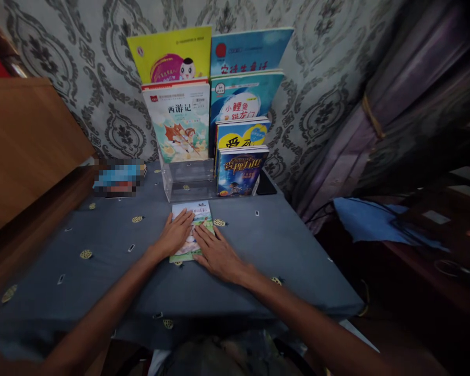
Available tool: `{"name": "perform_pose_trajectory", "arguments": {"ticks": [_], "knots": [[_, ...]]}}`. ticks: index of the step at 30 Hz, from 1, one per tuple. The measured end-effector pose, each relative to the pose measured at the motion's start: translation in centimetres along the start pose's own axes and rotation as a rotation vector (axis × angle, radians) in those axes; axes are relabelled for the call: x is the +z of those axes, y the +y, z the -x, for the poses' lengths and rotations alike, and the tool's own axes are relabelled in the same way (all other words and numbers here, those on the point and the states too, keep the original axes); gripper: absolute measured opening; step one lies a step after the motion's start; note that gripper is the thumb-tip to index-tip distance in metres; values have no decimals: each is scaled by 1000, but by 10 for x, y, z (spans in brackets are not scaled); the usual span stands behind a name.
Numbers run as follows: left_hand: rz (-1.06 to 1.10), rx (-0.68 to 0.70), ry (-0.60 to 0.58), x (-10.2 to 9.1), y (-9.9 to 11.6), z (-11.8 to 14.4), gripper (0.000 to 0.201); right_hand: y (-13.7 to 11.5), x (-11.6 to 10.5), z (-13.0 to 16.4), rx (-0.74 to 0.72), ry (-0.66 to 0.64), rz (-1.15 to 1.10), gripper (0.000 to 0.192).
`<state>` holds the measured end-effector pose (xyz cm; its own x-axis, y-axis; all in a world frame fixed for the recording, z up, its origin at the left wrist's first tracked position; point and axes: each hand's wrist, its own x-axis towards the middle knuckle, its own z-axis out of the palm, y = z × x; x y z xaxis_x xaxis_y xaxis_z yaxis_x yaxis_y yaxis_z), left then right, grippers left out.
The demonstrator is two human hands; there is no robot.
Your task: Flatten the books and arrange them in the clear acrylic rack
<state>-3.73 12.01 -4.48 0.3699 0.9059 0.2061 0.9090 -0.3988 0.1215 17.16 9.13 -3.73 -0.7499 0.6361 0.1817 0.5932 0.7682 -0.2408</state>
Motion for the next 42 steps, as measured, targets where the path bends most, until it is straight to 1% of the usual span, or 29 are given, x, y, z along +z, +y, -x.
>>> {"name": "perform_pose_trajectory", "arguments": {"ticks": [7,11,16,20,23,27,29,30,35,36,38,40,42], "knots": [[10,-16,-59,-4,0,-21,47,-3,-7,1,4,-26,-26,64],[17,-10,-60,-5,3,-22,47,0,-1,2,55,45,-38,75],[9,58,-63,-1,18,-6,48,6,12,3,90,147,-39,88],[20,144,-59,-2,30,14,49,10,21,4,101,172,-33,96],[52,160,-63,-8,34,28,50,13,25,5,106,194,-39,103],[111,149,-76,-14,32,40,52,13,23,6,99,167,-60,98],[135,118,-62,-13,26,43,52,12,19,6,104,142,-76,96],[140,79,-45,-11,22,44,53,11,17,6,107,132,-84,96],[149,-264,97,7,-5,44,63,10,12,7,124,121,-123,89],[171,-297,114,9,-8,43,64,11,12,8,127,121,-129,87],[255,-305,139,11,-12,39,62,11,11,8,131,118,-142,85],[387,-304,182,9,-12,34,60,11,10,7,133,111,-150,82],[569,-344,247,4,-10,29,59,11,9,7,141,90,-152,79]]}}
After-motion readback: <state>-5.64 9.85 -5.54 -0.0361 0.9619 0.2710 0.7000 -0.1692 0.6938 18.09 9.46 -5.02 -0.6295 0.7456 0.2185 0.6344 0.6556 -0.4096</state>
